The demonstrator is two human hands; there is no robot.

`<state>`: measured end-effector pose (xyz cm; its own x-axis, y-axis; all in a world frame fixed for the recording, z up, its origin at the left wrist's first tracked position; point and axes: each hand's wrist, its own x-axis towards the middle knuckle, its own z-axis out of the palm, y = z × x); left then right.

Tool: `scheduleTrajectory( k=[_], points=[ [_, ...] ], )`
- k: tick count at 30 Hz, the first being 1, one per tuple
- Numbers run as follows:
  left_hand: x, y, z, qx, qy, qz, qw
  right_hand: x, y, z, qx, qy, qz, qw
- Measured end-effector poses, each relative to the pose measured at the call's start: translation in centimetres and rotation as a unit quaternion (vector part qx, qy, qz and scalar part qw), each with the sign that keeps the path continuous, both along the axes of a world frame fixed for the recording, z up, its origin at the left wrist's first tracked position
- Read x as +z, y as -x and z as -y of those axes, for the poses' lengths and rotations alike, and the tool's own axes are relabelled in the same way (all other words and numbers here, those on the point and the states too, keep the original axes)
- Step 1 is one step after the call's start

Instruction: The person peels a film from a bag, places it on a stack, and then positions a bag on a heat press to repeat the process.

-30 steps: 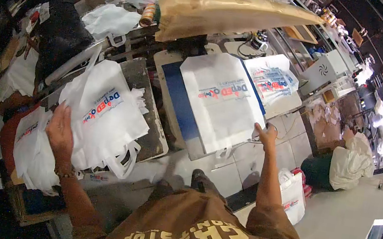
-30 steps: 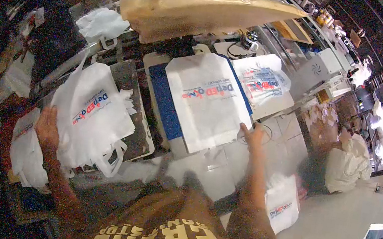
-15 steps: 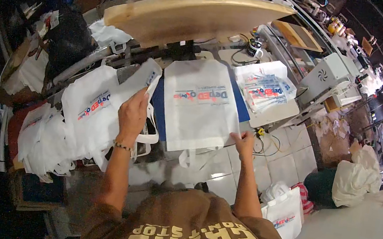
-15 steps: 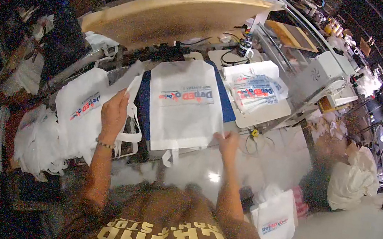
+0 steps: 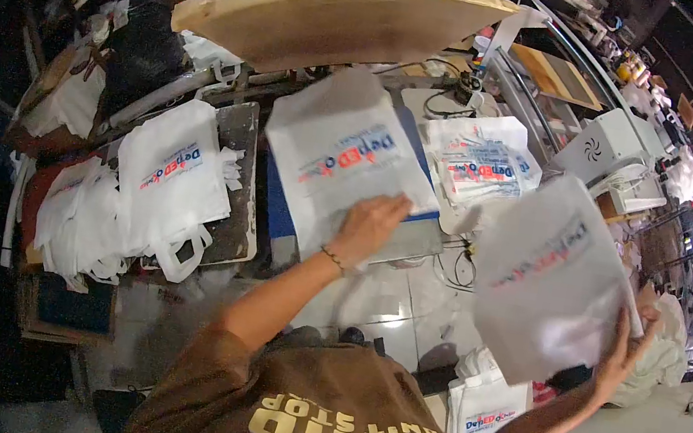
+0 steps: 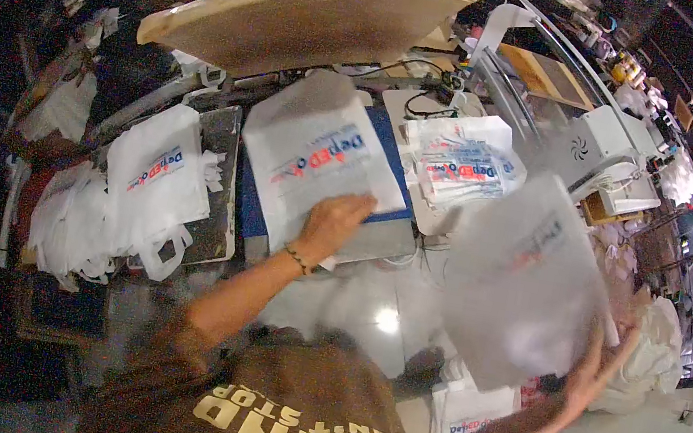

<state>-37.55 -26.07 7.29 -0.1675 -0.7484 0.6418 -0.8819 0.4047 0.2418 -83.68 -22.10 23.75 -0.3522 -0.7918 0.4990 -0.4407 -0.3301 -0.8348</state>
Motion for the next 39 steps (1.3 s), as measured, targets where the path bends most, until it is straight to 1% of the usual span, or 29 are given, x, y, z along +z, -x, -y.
scheduleTrajectory(
  k=[1, 3, 6, 7, 9, 10, 12, 13, 14, 15, 16, 17, 18, 19, 20, 21, 22, 23, 25, 26, 27, 28, 29, 31, 32, 33, 35, 37, 39],
  points=[
    [-1.1, 1.0, -0.4, 0.002, 0.000, 0.001, 1.000, 2.0, 0.4, -0.6, 0.025, -0.039, -0.019, 0.999],
    [-2.7, 2.7, -1.3, 0.034, -0.146, 0.039, 0.988, 3.6, 2.0, -0.6, 0.117, -0.043, -0.131, 0.983],
    [-4.3, 3.5, -2.1, 0.025, -0.160, 0.038, 0.986, 4.9, -0.3, -1.1, 0.118, -0.022, -0.176, 0.977],
    [-3.6, 3.5, -2.9, 0.026, -0.160, 0.036, 0.986, 5.9, -2.4, -1.3, 0.120, -0.023, -0.178, 0.976],
    [-0.6, 3.5, -4.9, -0.007, -0.106, -0.026, 0.994, 8.4, -7.6, -1.7, 0.171, 0.019, -0.088, 0.981],
    [-0.1, 3.3, -5.6, -0.002, -0.107, -0.027, 0.994, 9.2, -9.1, -1.9, 0.175, 0.019, -0.089, 0.980],
    [0.3, 3.2, -6.6, -0.083, -0.156, -0.247, 0.953, 10.4, -11.5, -2.0, 0.177, -0.021, -0.064, 0.982],
    [-0.5, 3.4, -6.5, -0.076, -0.154, -0.250, 0.953, 10.7, -12.4, -1.7, 0.185, -0.021, -0.065, 0.980],
    [-1.5, 3.5, -6.1, -0.121, -0.342, -0.286, 0.887, 11.0, -13.2, -1.4, 0.224, 0.009, -0.067, 0.972],
    [-2.7, 3.3, -6.4, -0.163, -0.514, -0.313, 0.782, 11.4, -14.3, -1.1, 0.263, 0.038, -0.068, 0.962],
    [-0.5, 2.9, -8.7, -0.236, -0.503, -0.379, 0.740, 12.1, -16.9, -1.9, 0.265, 0.060, -0.049, 0.961],
    [5.1, 1.5, -11.3, -0.206, -0.599, -0.428, 0.645, 12.6, -19.4, -2.4, 0.276, 0.060, -0.051, 0.958],
    [0.1, 2.0, -10.6, -0.273, -0.608, -0.497, 0.556, 12.9, -21.7, -3.0, 0.287, 0.106, -0.006, 0.952],
    [0.7, 1.7, -10.6, -0.337, -0.606, -0.556, 0.458, 13.0, -23.7, -3.6, 0.297, 0.150, 0.040, 0.942],
    [1.2, 0.5, -11.5, -0.333, -0.601, -0.563, 0.459, 12.9, -25.5, -4.4, 0.281, 0.169, 0.039, 0.944],
    [1.6, -1.0, -12.7, -0.372, -0.553, -0.627, 0.403, 12.4, -26.2, -4.5, 0.290, 0.168, 0.040, 0.941],
    [4.5, -3.1, -14.1, -0.409, -0.499, -0.683, 0.342, 11.2, -26.6, -4.5, 0.257, 0.190, -0.004, 0.947],
    [5.4, -5.1, -14.9, -0.408, -0.493, -0.686, 0.345, 9.9, -26.8, -4.3, 0.223, 0.213, -0.047, 0.950],
    [6.1, -8.6, -16.6, -0.335, -0.404, -0.782, 0.337, 8.3, -28.1, -3.8, 0.151, 0.259, -0.133, 0.945],
    [4.5, -10.2, -17.4, -0.242, -0.410, -0.768, 0.429, 8.4, -30.3, -4.1, 0.258, 0.196, -0.045, 0.945],
    [2.9, -11.6, -18.8, -0.201, -0.404, -0.773, 0.446, 8.5, -33.1, -4.4, 0.358, 0.128, 0.043, 0.924],
    [1.7, -12.8, -20.3, -0.181, -0.398, -0.788, 0.433, 8.7, -36.8, -5.1, 0.409, 0.085, 0.109, 0.902],
    [1.1, -13.8, -22.1, -0.190, -0.386, -0.813, 0.392, 10.7, -39.7, -6.3, 0.483, 0.001, 0.097, 0.870],
    [1.9, -16.4, -25.8, -0.241, -0.361, -0.853, 0.291, 11.2, -45.4, -6.3, 0.622, 0.001, 0.147, 0.769],
    [2.8, -17.8, -27.3, -0.263, -0.350, -0.862, 0.256, 11.1, -47.6, -6.6, 0.692, -0.020, 0.200, 0.693],
    [3.5, -19.1, -28.6, -0.276, -0.336, -0.869, 0.235, 11.3, -50.0, -7.3, 0.695, -0.021, 0.203, 0.689],
    [4.7, -21.8, -30.3, -0.282, -0.289, -0.889, 0.216, 12.1, -54.6, -8.7, 0.740, -0.034, 0.216, 0.636],
    [5.5, -25.0, -31.2, -0.275, -0.210, -0.911, 0.224, 12.5, -58.5, -8.8, 0.757, 0.001, 0.209, 0.619],
    [5.7, -28.6, -31.3, -0.265, -0.113, -0.924, 0.250, 14.2, -60.6, -9.7, 0.743, 0.000, 0.198, 0.639]
  ],
)
